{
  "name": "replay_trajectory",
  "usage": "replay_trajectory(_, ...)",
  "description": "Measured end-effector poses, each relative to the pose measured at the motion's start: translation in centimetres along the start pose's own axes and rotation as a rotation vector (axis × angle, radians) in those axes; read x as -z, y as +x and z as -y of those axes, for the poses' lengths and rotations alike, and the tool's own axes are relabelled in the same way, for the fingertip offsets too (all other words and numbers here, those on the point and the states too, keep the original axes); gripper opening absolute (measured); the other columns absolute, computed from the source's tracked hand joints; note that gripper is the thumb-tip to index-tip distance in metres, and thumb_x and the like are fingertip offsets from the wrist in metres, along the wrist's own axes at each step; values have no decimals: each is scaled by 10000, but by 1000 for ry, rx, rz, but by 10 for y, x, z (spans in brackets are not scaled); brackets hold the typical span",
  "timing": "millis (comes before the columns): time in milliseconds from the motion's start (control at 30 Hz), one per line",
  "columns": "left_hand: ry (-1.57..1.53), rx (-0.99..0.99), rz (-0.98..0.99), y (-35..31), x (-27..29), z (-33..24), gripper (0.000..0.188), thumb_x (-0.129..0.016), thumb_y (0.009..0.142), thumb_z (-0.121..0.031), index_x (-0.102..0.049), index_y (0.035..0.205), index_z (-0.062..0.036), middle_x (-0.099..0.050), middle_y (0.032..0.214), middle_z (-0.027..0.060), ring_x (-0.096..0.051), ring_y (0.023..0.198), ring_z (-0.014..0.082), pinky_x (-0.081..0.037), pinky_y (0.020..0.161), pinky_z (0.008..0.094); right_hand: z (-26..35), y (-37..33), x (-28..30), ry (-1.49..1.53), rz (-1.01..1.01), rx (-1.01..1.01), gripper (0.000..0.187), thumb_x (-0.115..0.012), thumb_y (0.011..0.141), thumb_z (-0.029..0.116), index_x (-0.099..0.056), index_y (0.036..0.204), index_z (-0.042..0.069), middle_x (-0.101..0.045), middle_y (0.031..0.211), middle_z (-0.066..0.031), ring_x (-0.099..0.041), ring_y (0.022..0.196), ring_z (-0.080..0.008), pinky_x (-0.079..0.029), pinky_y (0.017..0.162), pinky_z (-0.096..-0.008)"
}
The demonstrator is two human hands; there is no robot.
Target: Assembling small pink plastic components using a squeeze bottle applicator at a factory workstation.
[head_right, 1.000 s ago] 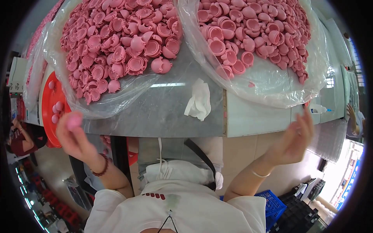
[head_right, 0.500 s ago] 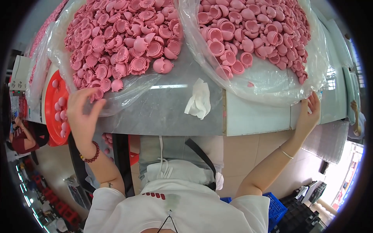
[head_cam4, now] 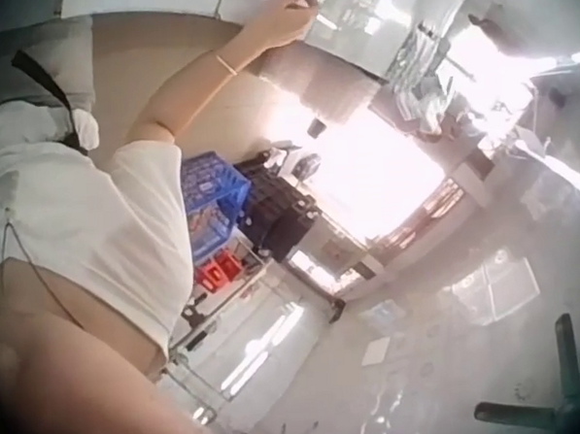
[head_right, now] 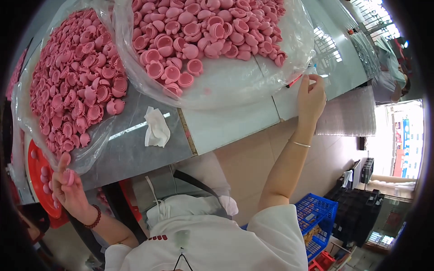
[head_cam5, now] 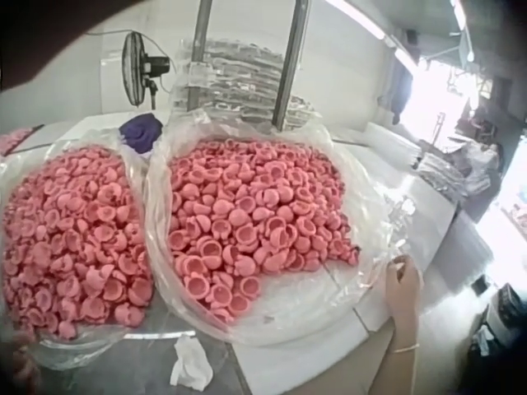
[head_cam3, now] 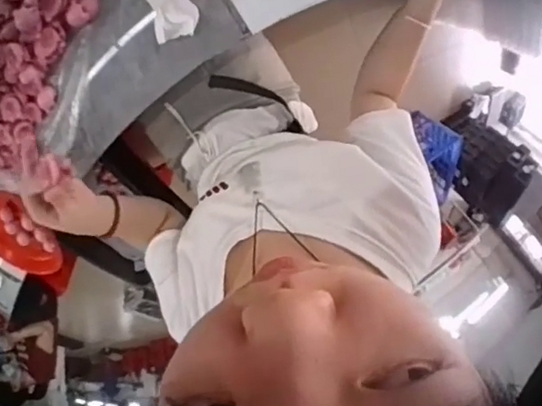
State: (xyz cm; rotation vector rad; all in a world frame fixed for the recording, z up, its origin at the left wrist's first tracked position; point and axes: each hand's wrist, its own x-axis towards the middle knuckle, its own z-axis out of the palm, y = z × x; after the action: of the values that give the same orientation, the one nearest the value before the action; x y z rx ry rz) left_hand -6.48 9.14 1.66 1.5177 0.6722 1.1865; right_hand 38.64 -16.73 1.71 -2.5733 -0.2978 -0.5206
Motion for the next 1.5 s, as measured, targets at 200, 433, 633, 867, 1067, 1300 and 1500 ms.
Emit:
replay_trajectory(200,-653,333,274,-20,-15,8,323,-761,660,-186,-469,685,-51,-515,1063,293,-517,497,126,-418,409,185,-32,44,-15,-295,-20,-139,556,-487,774,503,-561,1040,20,-611,906,-170,-577,911,-302,-425,781,-377)
replay_trajectory(433,-820,484,480,-36,-38,6,206,-753,629,-43,-572,681,40,-494,847,169,-550,490,143,-455,427,199,-38,60,-16,-395,116,-46,555,-469,803,456,-521,1080,-21,-595,986,-212,-575,946,-282,-440,775,-337)
replay_trajectory(633,-847,536,454,-49,-64,7,297,-722,696,-197,-602,755,68,-505,1056,251,-566,645,180,-464,551,250,66,-64,18,1690,127,-304,436,-450,853,233,-366,1248,70,-597,824,-86,-544,707,-140,-381,545,-233)
replay_trajectory(867,-595,563,448,-49,-94,-6,117,-594,769,-46,-521,812,34,-518,1062,288,-579,642,165,-497,578,246,143,-186,19,1912,712,82,336,-562,805,321,-514,994,47,-311,597,3,-252,520,-100,-198,452,-217)
replay_trajectory(1067,-575,565,242,-53,-95,-4,397,-623,715,56,-458,1075,29,-508,1098,280,-614,799,181,-529,685,277,149,-190,37,1391,437,853,465,-689,668,430,-620,847,7,-527,695,-24,-439,518,-135,-317,421,-262)
replay_trajectory(1300,-525,403,448,-52,-89,-1,407,-608,720,106,-466,1098,56,-508,1143,230,-575,955,201,-491,800,298,153,-196,44,1240,544,883,483,-709,639,387,-621,914,1,-506,684,-20,-443,501,-159,-326,415,-275)
replay_trajectory(1500,-512,487,392,-52,-87,-5,440,-725,671,-30,-476,1025,49,-549,1052,262,-572,969,246,-473,818,319,156,-195,45,1220,621,894,482,-720,610,355,-618,919,-1,-514,693,-21,-444,509,-167,-342,432,-275)
